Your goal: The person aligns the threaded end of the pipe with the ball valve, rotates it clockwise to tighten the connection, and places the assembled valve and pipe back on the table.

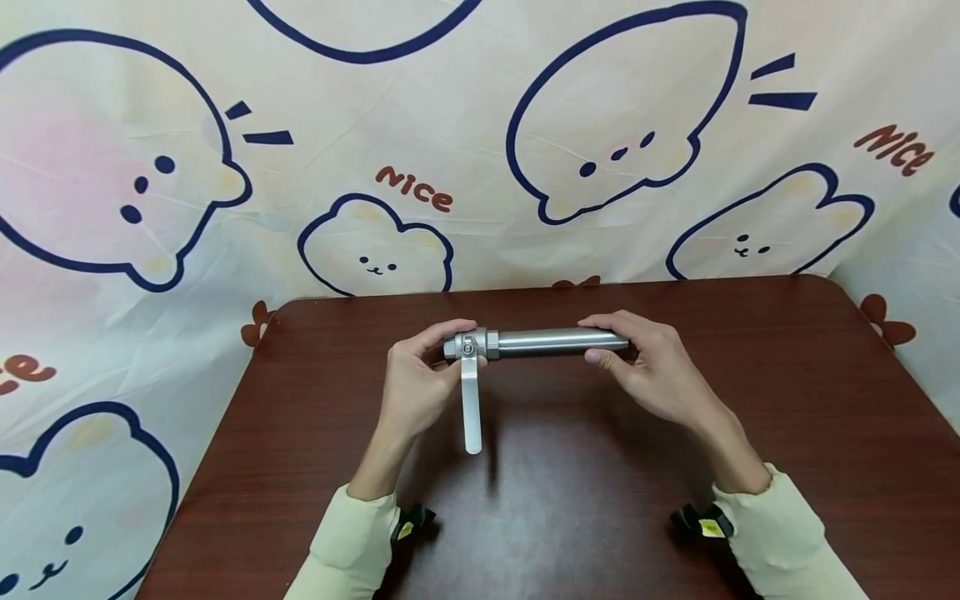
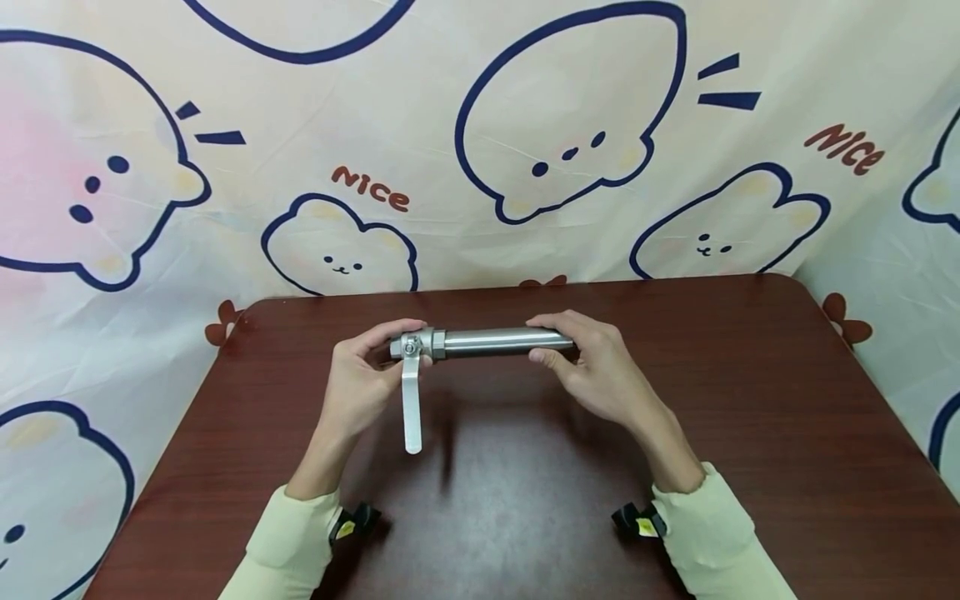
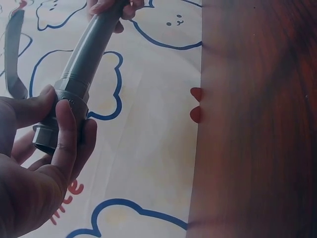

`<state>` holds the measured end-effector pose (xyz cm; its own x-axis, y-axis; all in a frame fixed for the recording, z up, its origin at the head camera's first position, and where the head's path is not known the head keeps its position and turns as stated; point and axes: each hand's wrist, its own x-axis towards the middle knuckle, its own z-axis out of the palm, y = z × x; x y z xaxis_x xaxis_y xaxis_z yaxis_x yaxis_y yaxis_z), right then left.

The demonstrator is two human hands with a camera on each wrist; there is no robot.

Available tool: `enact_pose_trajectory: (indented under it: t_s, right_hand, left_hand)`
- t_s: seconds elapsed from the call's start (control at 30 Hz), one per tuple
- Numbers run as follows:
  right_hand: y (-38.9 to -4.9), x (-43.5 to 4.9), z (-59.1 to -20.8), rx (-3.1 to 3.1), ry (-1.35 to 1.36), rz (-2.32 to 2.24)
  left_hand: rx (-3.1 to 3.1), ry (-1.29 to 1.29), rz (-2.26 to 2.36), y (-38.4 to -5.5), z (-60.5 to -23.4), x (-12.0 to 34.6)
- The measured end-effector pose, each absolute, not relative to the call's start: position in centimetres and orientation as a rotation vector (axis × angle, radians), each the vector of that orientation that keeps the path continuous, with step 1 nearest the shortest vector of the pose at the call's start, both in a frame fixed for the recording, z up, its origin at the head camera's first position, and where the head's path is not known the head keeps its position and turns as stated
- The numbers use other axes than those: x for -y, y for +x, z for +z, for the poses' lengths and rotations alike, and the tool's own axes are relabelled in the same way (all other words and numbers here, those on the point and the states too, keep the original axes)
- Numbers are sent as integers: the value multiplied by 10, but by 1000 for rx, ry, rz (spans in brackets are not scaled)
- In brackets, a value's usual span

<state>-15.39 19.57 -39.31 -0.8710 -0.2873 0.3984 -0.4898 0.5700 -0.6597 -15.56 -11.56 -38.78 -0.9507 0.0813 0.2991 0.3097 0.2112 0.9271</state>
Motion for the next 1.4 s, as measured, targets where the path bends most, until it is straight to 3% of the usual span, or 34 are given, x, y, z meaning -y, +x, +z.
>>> enact_pose_trajectory:
  t_s: [1.4]
  right_hand:
    - [-152, -188, -397, 2405, 709, 1209]
  left_hand:
    - [2302, -372, -1802, -155, -387, 117]
